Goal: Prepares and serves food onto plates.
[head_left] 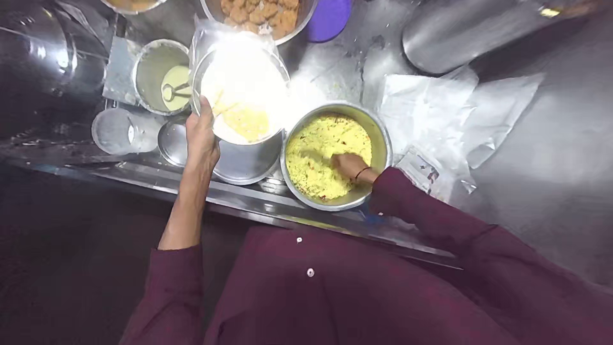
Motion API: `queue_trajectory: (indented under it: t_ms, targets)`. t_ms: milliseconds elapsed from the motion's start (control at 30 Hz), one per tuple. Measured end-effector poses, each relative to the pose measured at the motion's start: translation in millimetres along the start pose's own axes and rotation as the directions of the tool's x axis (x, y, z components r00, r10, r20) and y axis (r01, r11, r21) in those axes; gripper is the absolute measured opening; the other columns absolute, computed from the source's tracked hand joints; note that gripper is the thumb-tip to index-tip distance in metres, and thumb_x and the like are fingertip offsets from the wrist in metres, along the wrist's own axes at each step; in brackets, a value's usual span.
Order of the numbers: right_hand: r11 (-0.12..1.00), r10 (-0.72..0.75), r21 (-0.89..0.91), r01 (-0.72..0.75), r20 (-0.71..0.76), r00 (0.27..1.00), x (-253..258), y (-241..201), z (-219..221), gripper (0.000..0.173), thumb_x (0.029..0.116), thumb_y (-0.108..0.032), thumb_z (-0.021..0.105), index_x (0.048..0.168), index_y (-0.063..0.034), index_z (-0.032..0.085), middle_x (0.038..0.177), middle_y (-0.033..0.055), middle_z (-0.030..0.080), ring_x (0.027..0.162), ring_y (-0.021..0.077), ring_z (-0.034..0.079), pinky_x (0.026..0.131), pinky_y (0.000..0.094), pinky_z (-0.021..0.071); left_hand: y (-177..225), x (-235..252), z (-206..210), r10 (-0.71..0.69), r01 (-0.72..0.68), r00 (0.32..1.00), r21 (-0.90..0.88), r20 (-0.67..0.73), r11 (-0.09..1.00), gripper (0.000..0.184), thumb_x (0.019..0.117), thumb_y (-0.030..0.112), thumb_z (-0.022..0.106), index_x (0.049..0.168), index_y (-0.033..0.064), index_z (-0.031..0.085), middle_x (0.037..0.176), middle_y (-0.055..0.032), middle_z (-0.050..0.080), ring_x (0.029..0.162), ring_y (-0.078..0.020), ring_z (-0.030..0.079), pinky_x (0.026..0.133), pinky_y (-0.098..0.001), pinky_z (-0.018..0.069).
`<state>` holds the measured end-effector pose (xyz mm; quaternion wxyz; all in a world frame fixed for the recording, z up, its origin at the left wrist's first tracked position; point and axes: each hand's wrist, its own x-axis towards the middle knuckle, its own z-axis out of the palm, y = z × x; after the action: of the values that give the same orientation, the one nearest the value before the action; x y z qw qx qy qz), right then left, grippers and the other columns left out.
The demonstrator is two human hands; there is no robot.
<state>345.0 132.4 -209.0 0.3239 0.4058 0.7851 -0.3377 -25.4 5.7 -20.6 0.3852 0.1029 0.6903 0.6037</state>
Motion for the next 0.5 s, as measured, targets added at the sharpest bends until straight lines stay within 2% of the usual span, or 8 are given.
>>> queue_trajectory:
  t_ms: [33, 67, 133, 200, 267, 367, 433, 500]
  targets:
    - [1.000, 0.010, 0.004, -0.010, -0.093, 0.996, 5, 9, 5, 0.029, 0.1049, -0.033, 0.052, 0.108, -0.0094, 0.069, 0.093, 0.0243, 0.071, 0.088, 0.0473, 0.070, 0.071, 0.0680, 0.0540, 2, -2, 1, -0.006, 0.005, 1.000, 0.013, 0.011, 1.000, 0.049, 0.1076, 0.048, 0.044, 0.135, 0.0093, 0.056, 0.122, -0.0065, 0.069, 0.111, -0.0170, 0.068, 0.096, -0.0380, 0.0581]
    - [0.999, 0.026, 0.024, -0.023, -0.122, 0.992, 6, 6, 10, 0.026, 0.1035, -0.029, 0.054, 0.110, -0.0073, 0.067, 0.092, 0.0266, 0.069, 0.087, 0.0497, 0.069, 0.070, 0.0697, 0.0534, 3, -1, 3, -0.007, 0.007, 1.000, 0.017, 0.024, 1.000, 0.049, 0.1078, 0.048, 0.043, 0.135, 0.0092, 0.056, 0.122, -0.0062, 0.069, 0.111, -0.0165, 0.069, 0.096, -0.0371, 0.0583]
    - [0.999, 0.043, 0.011, -0.044, 0.044, 0.998, -8, -21, 24, 0.028, 0.1030, -0.022, 0.053, 0.119, -0.0030, 0.066, 0.106, 0.0286, 0.069, 0.102, 0.0498, 0.067, 0.083, 0.0697, 0.0523, 4, -5, 5, -0.025, 0.024, 0.999, 0.030, 0.037, 0.999, 0.048, 0.1077, 0.048, 0.043, 0.133, 0.0089, 0.056, 0.120, -0.0058, 0.069, 0.108, -0.0159, 0.069, 0.094, -0.0362, 0.0587]
    - [1.000, -0.010, -0.011, 0.012, 0.164, 0.986, -12, -21, 11, 0.033, 0.1053, -0.026, 0.049, 0.121, -0.0026, 0.066, 0.112, 0.0276, 0.069, 0.109, 0.0482, 0.066, 0.090, 0.0695, 0.0507, 7, 3, 4, -0.017, 0.015, 0.999, 0.041, 0.034, 0.999, 0.047, 0.1069, 0.049, 0.045, 0.129, 0.0090, 0.058, 0.115, -0.0059, 0.070, 0.104, -0.0162, 0.070, 0.090, -0.0366, 0.0600]
    - [1.000, 0.005, 0.018, -0.007, 0.113, 0.994, -10, 8, -1, 0.033, 0.1065, -0.029, 0.050, 0.118, -0.0056, 0.070, 0.106, 0.0269, 0.071, 0.103, 0.0487, 0.068, 0.085, 0.0713, 0.0520, 0, 0, 0, -0.018, 0.016, 0.999, 0.033, 0.038, 0.999, 0.046, 0.1071, 0.047, 0.046, 0.130, 0.0091, 0.058, 0.116, -0.0055, 0.070, 0.105, -0.0157, 0.070, 0.092, -0.0359, 0.0597]
    - [0.993, 0.102, 0.053, -0.106, 0.070, 0.992, -5, -4, 21, 0.028, 0.1032, -0.021, 0.052, 0.120, -0.0036, 0.067, 0.107, 0.0291, 0.069, 0.102, 0.0507, 0.067, 0.083, 0.0711, 0.0523, -5, 2, 2, -0.038, 0.037, 0.997, 0.020, 0.061, 0.999, 0.047, 0.1070, 0.047, 0.046, 0.133, 0.0099, 0.057, 0.120, -0.0051, 0.070, 0.108, -0.0155, 0.069, 0.094, -0.0356, 0.0591]
    - [0.999, 0.032, 0.009, -0.034, 0.181, 0.983, -8, -17, 35, 0.032, 0.1063, -0.024, 0.046, 0.121, -0.0028, 0.065, 0.112, 0.0265, 0.068, 0.108, 0.0464, 0.067, 0.090, 0.0667, 0.0517, -10, 7, 1, -0.059, 0.056, 0.996, 0.041, 0.069, 0.998, 0.049, 0.1064, 0.049, 0.047, 0.135, 0.0103, 0.055, 0.121, -0.0062, 0.069, 0.108, -0.0173, 0.069, 0.094, -0.0379, 0.0593]
    - [0.997, -0.068, 0.043, 0.063, 0.120, 0.990, 1, 6, 16, 0.034, 0.1076, -0.028, 0.045, 0.114, -0.0040, 0.070, 0.104, 0.0255, 0.071, 0.101, 0.0462, 0.068, 0.085, 0.0681, 0.0526, -18, 31, -5, -0.030, 0.026, 0.996, 0.040, 0.087, 0.999, 0.049, 0.1059, 0.046, 0.050, 0.134, 0.0068, 0.056, 0.117, -0.0105, 0.071, 0.107, -0.0227, 0.071, 0.093, -0.0437, 0.0607]
